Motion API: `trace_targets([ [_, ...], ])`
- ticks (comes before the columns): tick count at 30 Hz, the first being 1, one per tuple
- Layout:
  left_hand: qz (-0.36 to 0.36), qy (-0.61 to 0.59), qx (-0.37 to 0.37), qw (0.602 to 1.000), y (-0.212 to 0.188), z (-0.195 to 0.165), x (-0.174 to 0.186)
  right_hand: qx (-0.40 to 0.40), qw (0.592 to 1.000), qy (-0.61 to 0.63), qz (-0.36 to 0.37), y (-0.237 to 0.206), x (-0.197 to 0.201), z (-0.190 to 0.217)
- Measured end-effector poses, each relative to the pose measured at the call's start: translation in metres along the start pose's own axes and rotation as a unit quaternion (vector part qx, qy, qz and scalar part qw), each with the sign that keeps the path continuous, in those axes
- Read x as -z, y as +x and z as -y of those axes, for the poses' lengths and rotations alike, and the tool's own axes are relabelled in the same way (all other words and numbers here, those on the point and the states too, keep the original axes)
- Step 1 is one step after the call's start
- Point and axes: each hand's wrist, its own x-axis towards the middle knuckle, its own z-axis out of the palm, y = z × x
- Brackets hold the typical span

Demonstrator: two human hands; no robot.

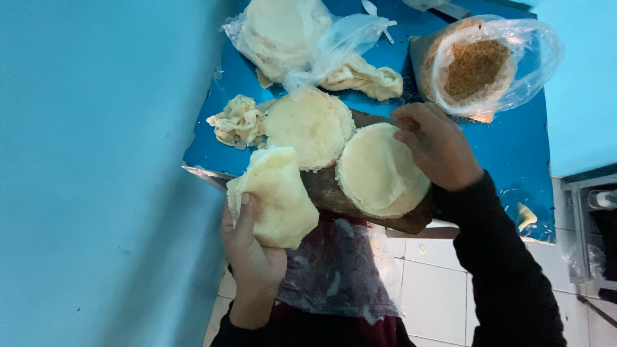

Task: The person peels thin excess dough off round pastry discs on a wooden board, stacks the discs, and tears off scraps, setting the scraps on the table. They handle the discs one at a time, turning them over by hand and pressing the edges.

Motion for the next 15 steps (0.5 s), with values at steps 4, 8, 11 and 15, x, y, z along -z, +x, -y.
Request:
trace_targets([
  [4, -0.004, 0.024, 0.016, 1.0, 0.002, 0.002, 0.0, 0.038, 0.998, -0.018, 0.045, -0.034, 0.016, 0.007],
  [8, 0.045, 0.077, 0.028, 0.996, 0.004, 0.014, -0.007, 0.065, 0.992, 0.001, 0.105, -0.057, 0.018, 0.013],
  [11, 0.157, 0.377, -0.147, 0.901, 0.007, 0.019, -0.016, -0.037, 0.994, 0.001, 0.102, -0.066, 0.026, 0.011],
  [15, 0.299, 0.599, -0.156, 0.726, 0.008, 0.026, -0.032, -0.008, 0.997, -0.03, 0.075, -0.069, 0.024, 0.003],
])
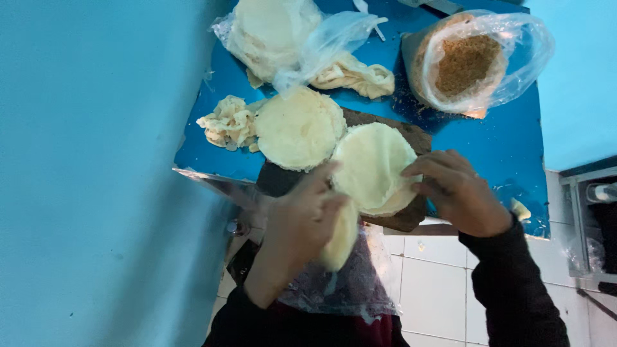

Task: The person peels thin excess dough off round pastry discs on a wooden board, stacks the discs, and tears off scraps, setting the scraps on the table. They handle the discs one at a time, turning them over by hand and pressing the edges.

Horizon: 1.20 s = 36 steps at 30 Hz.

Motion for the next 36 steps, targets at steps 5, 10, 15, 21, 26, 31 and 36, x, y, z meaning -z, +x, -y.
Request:
trace_targets([
  [5, 0.086, 0.217, -0.137, 0.963, 0.008, -0.008, -0.018, 0.066, 0.997, -0.01, -0.03, -0.002, -0.013, -0.008],
  [10, 0.09, 0.22, -0.113, 0.965, 0.006, -0.005, -0.022, 0.017, 0.999, -0.001, -0.037, -0.008, -0.006, -0.01],
  [15, 0.053, 0.197, -0.143, 0.968, 0.005, -0.002, -0.026, 0.006, 1.0, 0.021, -0.016, -0.007, -0.013, -0.008],
  [21, 0.035, 0.219, -0.153, 0.963, 0.004, 0.002, -0.028, -0.004, 0.997, 0.069, -0.028, -0.002, -0.018, -0.006],
  [26, 0.059, 0.211, -0.147, 0.965, 0.007, 0.003, -0.028, -0.072, 0.993, 0.088, -0.013, 0.008, -0.009, -0.004],
  [31, 0.039, 0.194, -0.15, 0.969, 0.006, 0.001, -0.024, -0.016, 0.999, 0.022, -0.047, -0.005, 0.009, -0.005],
  [36, 0.049, 0.217, -0.148, 0.964, 0.006, 0.002, -0.027, -0.012, 0.998, -0.046, -0.036, -0.013, 0.011, -0.002],
])
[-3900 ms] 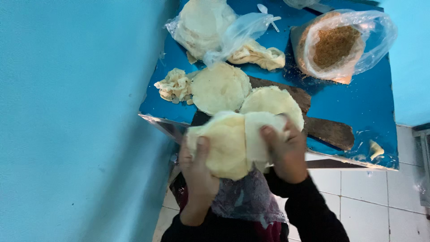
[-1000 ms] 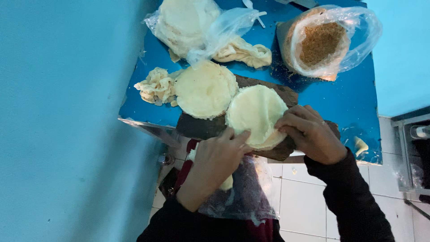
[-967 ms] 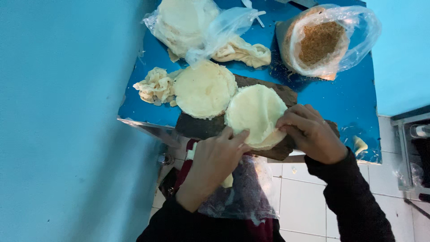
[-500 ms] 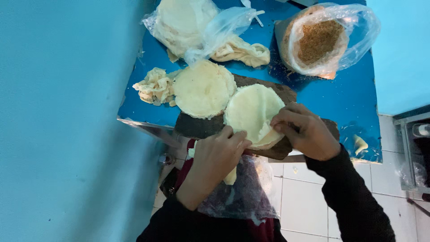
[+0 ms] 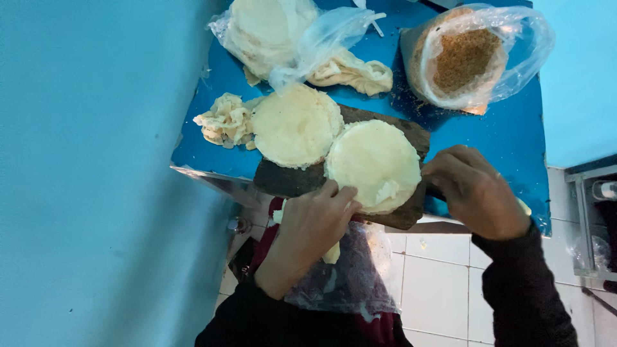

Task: The person peels thin excess dough off round pastry discs on a wooden board, stacks the discs, and tears off scraps, setting the scraps on the table. They handle the discs one at a time, turning them over by hand and pressing the edges.

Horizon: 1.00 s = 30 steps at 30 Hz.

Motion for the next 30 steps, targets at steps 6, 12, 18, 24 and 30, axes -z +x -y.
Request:
trace_targets([
  [6, -0.017, 0.008, -0.004, 1.0, -0.002, -0.002, -0.002, 0.128, 0.992, 0.011, 0.018, -0.002, -0.026, 0.017],
  [12, -0.019, -0.005, -0.004, 1.0, -0.001, -0.001, 0.0, 0.046, 0.999, 0.007, 0.01, -0.012, -0.009, 0.009],
  [18, -0.04, -0.003, 0.004, 0.999, -0.005, -0.002, 0.004, 0.045, 0.995, 0.057, -0.067, 0.031, -0.024, 0.012],
  [24, -0.03, 0.01, 0.025, 0.999, -0.006, 0.005, 0.012, 0.074, 0.994, 0.076, -0.014, 0.087, -0.052, 0.016],
  [30, -0.036, 0.011, 0.034, 0.999, -0.008, 0.008, 0.009, 0.015, 0.999, 0.052, 0.01, 0.093, -0.061, 0.016],
])
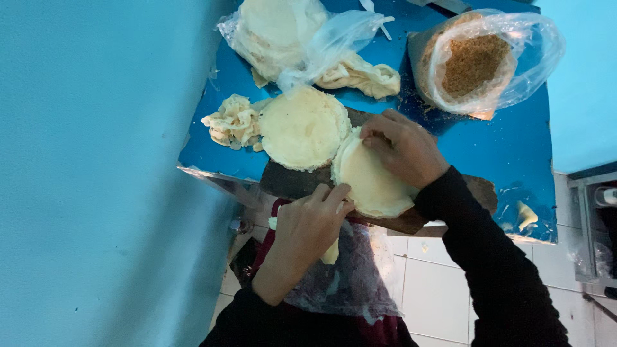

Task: The person peels thin excess dough off round pastry discs on a wooden board, stacks the discs, and tears off scraps, setting the scraps on the table. They handle the discs one at a time, turning them over by hand and pressing the edges.

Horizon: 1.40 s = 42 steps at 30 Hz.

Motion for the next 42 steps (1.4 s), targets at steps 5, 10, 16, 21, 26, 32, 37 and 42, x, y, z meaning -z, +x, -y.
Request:
trace_targets([
  [5, -0.018, -0.002, 0.003, 1.0, -0.001, 0.002, 0.001, -0.004, 1.0, 0.03, 0.001, -0.001, 0.002, 0.009],
  [10, -0.01, 0.021, 0.022, 0.999, -0.001, 0.004, 0.003, 0.02, 0.996, 0.077, -0.036, -0.043, 0.022, 0.015],
  [16, -0.049, 0.016, 0.02, 0.998, 0.007, 0.011, -0.006, 0.099, 0.995, -0.016, 0.023, -0.109, 0.024, 0.014],
  [21, -0.05, 0.026, 0.062, 0.996, 0.016, 0.012, -0.017, -0.04, 0.999, 0.018, -0.026, -0.105, 0.036, 0.011],
  [26, -0.039, 0.078, 0.079, 0.993, 0.027, 0.01, -0.024, -0.091, 0.994, 0.06, -0.031, -0.069, 0.023, 0.008],
  [32, -0.015, 0.088, 0.084, 0.993, 0.029, 0.013, -0.026, 0.041, 0.996, 0.006, -0.076, -0.053, 0.011, -0.002],
  [37, -0.056, 0.049, 0.068, 0.995, 0.033, 0.01, -0.027, 0.051, 0.995, -0.007, -0.08, -0.049, 0.005, -0.005],
  [42, -0.052, 0.074, 0.056, 0.994, 0.035, 0.006, -0.024, 0.051, 0.996, 0.001, -0.078, -0.048, 0.005, -0.007],
])
